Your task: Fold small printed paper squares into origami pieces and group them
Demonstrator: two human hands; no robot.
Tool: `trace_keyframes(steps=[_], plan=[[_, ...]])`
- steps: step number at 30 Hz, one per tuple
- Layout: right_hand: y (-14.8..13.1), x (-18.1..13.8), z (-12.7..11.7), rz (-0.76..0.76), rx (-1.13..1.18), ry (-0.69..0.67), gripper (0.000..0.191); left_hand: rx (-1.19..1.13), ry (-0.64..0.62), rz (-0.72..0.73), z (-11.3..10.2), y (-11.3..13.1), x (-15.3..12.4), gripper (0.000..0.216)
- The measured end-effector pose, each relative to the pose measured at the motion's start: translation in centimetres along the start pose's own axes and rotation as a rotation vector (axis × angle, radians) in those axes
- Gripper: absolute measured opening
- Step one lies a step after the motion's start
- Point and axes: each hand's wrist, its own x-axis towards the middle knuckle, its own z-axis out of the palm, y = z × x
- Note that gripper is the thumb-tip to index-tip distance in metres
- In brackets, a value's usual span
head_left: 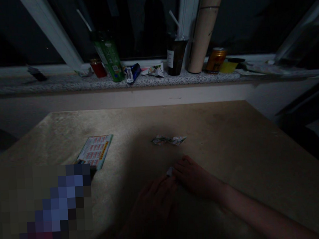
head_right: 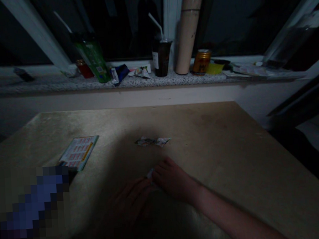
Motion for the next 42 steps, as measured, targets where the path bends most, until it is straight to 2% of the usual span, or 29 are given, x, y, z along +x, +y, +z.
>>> trace_keyframes(steps=[1, 5, 9, 11, 16, 22, 29, 37, 42], plan=[[0.0, 0.0, -0.1, -0.003, 0.004, -0.009, 0.006, 0.04, 0.022, 0.026, 0.0, 0.8, -0.5, 0.033], [0.0, 0.1, -0.2, 0.006, 0.014, -0.029, 0.007, 0.164, -0.096, -0.022, 0.6, 2.9, -2.0, 0.056], [0.0, 0.1, -0.1, 0.012, 0.0, -0.033, 0.007, 0.131, -0.255, -0.035, 1.2, 3.0, -2.4, 0.063], [0.0, 0.1, -0.1, 0.01, -0.002, -0.028, 0.008, 0.11, -0.291, -0.044, 1.3, 2.9, -2.5, 0.066], [0.0, 0.0, -0.2, 0.009, -0.005, -0.023, 0.01, 0.105, -0.274, -0.12, 1.5, 2.6, -2.5, 0.076], [0.0, 0.0, -0.2, 0.006, -0.002, -0.025, 0.008, 0.076, -0.296, -0.12, 1.6, 2.2, -2.2, 0.086], [0.0, 0.1, -0.5, 0.006, 0.019, -0.022, 0.01, -0.006, -0.298, -0.159, 1.5, 2.3, -1.9, 0.08], [-0.2, 0.0, -0.7, 0.012, 0.021, -0.029, 0.013, -0.08, -0.358, -0.114, 1.3, 1.8, -1.4, 0.082], [-0.2, 0.0, -0.2, 0.025, 0.009, 0.007, 0.007, -0.114, -0.389, -0.093, 1.9, 1.5, -1.6, 0.087]])
